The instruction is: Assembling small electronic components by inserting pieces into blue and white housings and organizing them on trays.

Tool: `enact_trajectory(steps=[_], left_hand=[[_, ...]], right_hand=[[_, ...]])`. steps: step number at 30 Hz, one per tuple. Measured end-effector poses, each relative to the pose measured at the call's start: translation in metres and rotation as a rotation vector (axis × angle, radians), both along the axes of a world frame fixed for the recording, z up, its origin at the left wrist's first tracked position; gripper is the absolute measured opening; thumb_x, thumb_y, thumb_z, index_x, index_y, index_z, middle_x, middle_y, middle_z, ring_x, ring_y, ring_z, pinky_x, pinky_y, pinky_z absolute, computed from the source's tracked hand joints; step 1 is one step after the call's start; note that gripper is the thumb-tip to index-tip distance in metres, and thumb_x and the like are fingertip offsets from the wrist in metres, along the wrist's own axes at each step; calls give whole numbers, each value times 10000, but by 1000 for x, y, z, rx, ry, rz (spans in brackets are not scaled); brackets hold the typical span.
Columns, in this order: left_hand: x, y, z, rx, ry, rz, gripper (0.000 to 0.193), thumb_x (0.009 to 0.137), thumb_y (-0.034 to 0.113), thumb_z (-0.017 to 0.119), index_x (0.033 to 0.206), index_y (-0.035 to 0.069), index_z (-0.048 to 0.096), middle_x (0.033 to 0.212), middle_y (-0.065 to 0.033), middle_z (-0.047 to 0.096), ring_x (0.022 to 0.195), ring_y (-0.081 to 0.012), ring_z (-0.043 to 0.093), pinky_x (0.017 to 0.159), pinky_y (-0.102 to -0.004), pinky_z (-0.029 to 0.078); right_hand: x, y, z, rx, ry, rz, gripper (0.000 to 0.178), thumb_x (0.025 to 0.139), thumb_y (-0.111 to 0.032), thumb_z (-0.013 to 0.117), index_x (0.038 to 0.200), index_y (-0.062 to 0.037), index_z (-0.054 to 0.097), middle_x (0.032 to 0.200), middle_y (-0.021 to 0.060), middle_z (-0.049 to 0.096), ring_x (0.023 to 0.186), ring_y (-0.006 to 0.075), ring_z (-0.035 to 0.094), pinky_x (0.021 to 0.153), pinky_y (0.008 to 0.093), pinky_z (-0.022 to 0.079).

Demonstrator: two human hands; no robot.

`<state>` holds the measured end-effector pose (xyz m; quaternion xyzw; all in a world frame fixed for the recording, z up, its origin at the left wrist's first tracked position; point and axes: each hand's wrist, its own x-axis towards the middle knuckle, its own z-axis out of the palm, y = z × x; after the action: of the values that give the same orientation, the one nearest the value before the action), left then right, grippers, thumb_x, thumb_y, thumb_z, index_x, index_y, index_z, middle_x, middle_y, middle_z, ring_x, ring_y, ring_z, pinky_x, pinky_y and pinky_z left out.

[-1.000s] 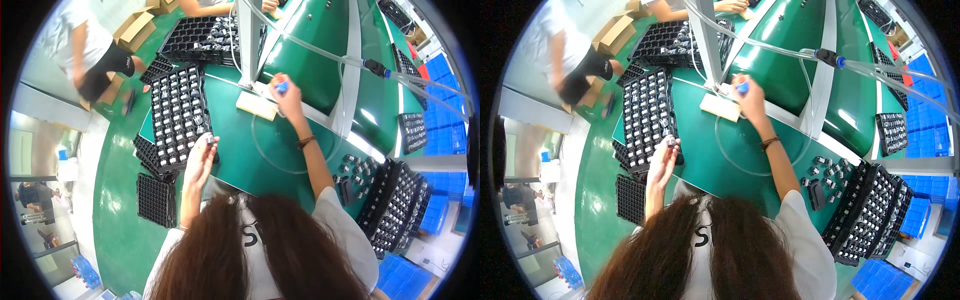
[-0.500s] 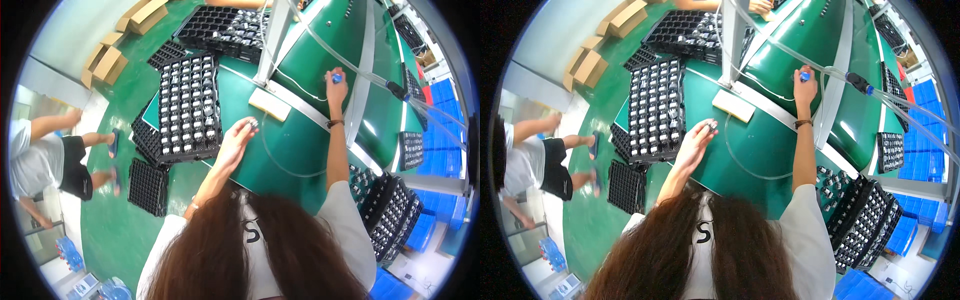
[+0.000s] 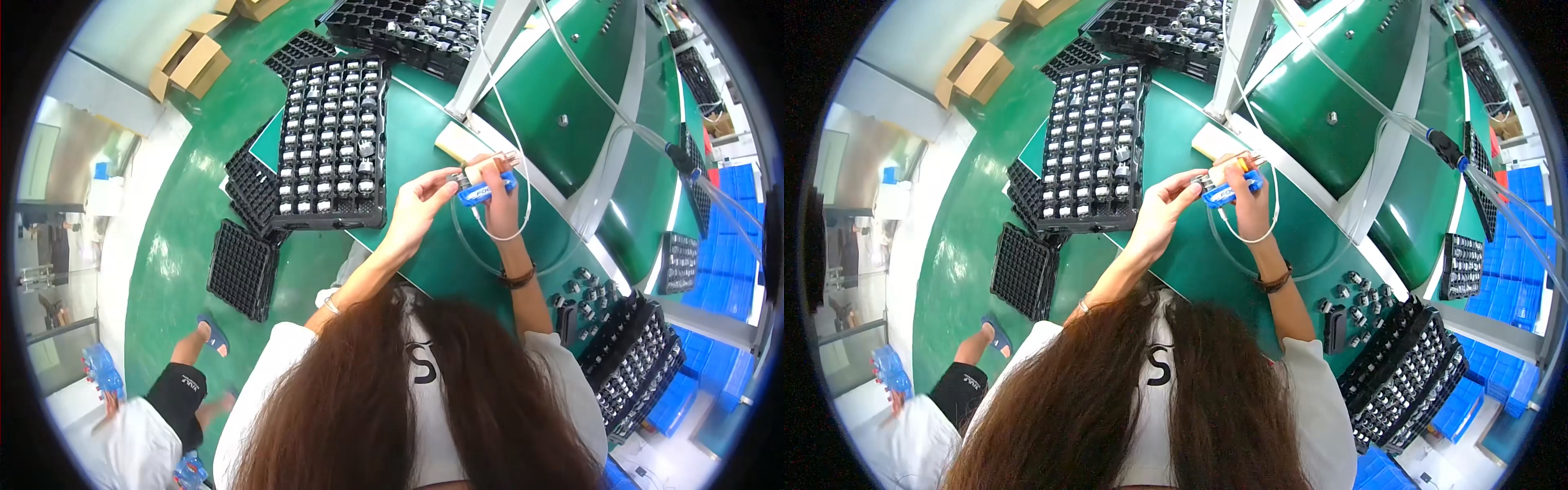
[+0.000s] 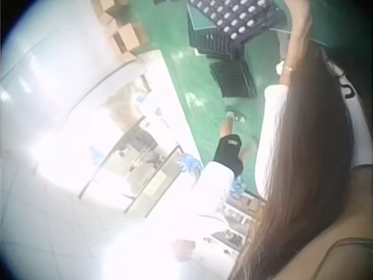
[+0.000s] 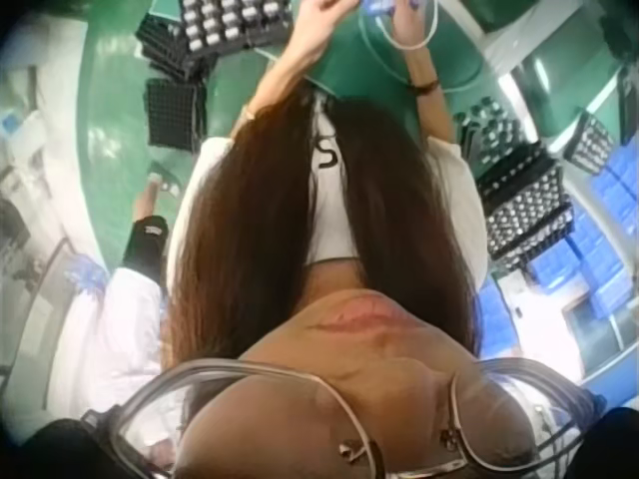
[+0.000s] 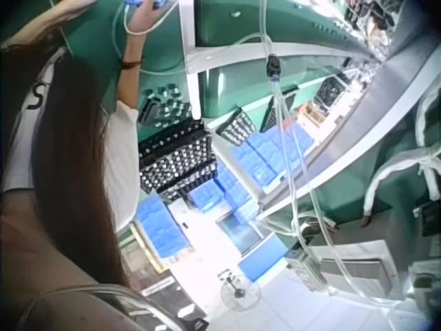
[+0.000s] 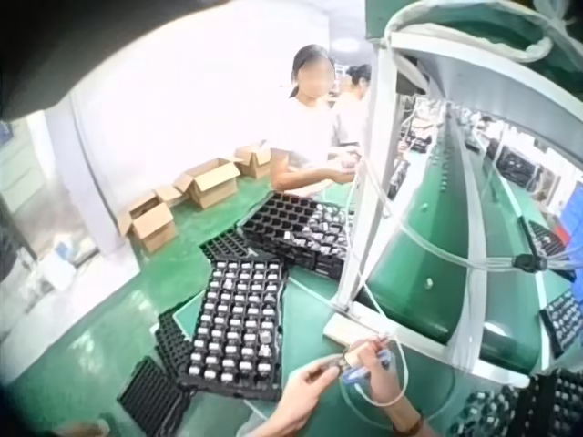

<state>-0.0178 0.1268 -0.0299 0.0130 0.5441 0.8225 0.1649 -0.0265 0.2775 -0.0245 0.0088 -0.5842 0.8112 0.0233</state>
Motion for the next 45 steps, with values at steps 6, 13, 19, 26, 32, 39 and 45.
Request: enact_trajectory(steps=[6,13,19,26,32,39,45], left_hand=[[4,-7,2,13,-29,3,333,870,139,625,1161,-19,584,1009,-51,642,915,-86,566,860,-232,436],[10,-13,-10,82,-66,32,340,843,111,655,1152,-17,594,1003,-51,643,897,-86,568,846,-226,441],[12,-21,-12,100,-93,28,387,826,116,675,1183,3,578,1039,-63,637,953,-98,564,871,-232,438],[-6,-76,-6,-922,505,351,247,773,100,669,1018,83,644,1026,-62,615,939,-192,572,801,-302,456],[-11,-114,-16,-1175,613,194,157,748,138,672,884,63,652,906,-62,628,874,-249,566,805,-331,435],[-16,-127,-23,-1083,762,35,119,738,79,662,840,26,629,902,-63,630,854,-235,594,773,-316,452],[-14,-127,-4,-584,332,39,26,877,26,541,897,41,548,1182,-97,587,995,-164,575,886,-279,436]], right_hand=[[5,-7,-7,-5,48,20,123,892,-136,504,936,-28,542,871,14,565,743,50,512,623,190,420],[11,-16,-9,65,62,14,205,893,-231,516,986,-51,541,828,4,544,692,44,505,563,166,399],[7,-20,-14,109,71,75,195,881,-209,518,959,-36,565,841,14,569,713,54,522,588,176,413],[-38,17,-36,576,194,-291,223,856,-192,612,886,28,598,740,92,632,665,161,603,621,295,466],[-54,16,-33,1027,207,-341,230,823,-209,660,820,-6,553,641,121,565,552,235,550,557,314,441],[-49,22,-32,885,239,-262,466,729,-231,770,1040,-28,489,796,94,614,684,155,578,604,312,444],[-38,51,-22,996,-68,-75,650,653,-241,829,1127,-23,441,1036,100,548,697,138,532,663,253,458]])
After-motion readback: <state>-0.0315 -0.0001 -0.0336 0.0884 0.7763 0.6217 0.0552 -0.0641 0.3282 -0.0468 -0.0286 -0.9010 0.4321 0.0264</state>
